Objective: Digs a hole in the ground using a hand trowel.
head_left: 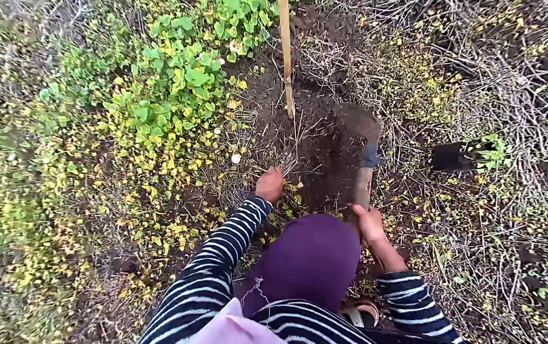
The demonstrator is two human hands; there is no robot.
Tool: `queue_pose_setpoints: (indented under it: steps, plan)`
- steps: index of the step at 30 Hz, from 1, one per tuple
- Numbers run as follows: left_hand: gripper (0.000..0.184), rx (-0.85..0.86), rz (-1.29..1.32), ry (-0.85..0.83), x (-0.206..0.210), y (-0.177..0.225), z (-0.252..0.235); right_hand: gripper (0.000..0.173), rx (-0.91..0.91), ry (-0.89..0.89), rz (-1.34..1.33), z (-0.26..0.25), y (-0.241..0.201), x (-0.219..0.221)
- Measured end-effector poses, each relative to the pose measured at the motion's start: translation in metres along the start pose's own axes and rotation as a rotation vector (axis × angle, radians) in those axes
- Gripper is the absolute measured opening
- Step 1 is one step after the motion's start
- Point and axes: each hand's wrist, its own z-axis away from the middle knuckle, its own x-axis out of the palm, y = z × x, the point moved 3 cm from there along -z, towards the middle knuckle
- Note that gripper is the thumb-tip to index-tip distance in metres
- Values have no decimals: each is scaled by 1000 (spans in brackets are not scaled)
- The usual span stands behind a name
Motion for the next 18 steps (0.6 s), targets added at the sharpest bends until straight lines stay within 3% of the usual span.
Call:
queue_pose_setpoints:
  steps: [2, 3, 5, 6, 7, 10, 12, 15, 17, 18]
  plan:
    - [46, 74, -46, -17, 8, 3, 6, 18, 14, 32, -17, 1, -6, 23]
    - [46, 131, -79, -18, 16, -2, 8, 22, 24, -41, 107, 8, -2, 31]
    - [46, 242, -159, -55, 30, -28, 19, 33, -164, -181, 411, 32, 25, 32]
    - [44, 262, -195, -117, 35, -46, 29, 36, 34, -367, 571, 43, 15, 23]
    - [43, 254, -229, -175, 36, -66, 39, 32, 98, -393, 597, 40, 13, 16]
    - [46, 140, -300, -272, 39, -132, 68, 27, 67, -316, 530, 12, 9, -23]
    - [47, 125, -309, -197, 34, -150, 79, 21, 77, -207, 315, 0, -7, -24]
    - [38, 246, -203, 114, 8, -119, 78, 21, 28, -70, 61, -11, -12, 30]
    - [52, 292, -132, 310, -4, -87, 59, 33, -19, -168, 156, 8, -20, 70]
    - [74, 245, -120, 317, -10, -74, 44, 42, -60, -336, 272, 31, -38, 81]
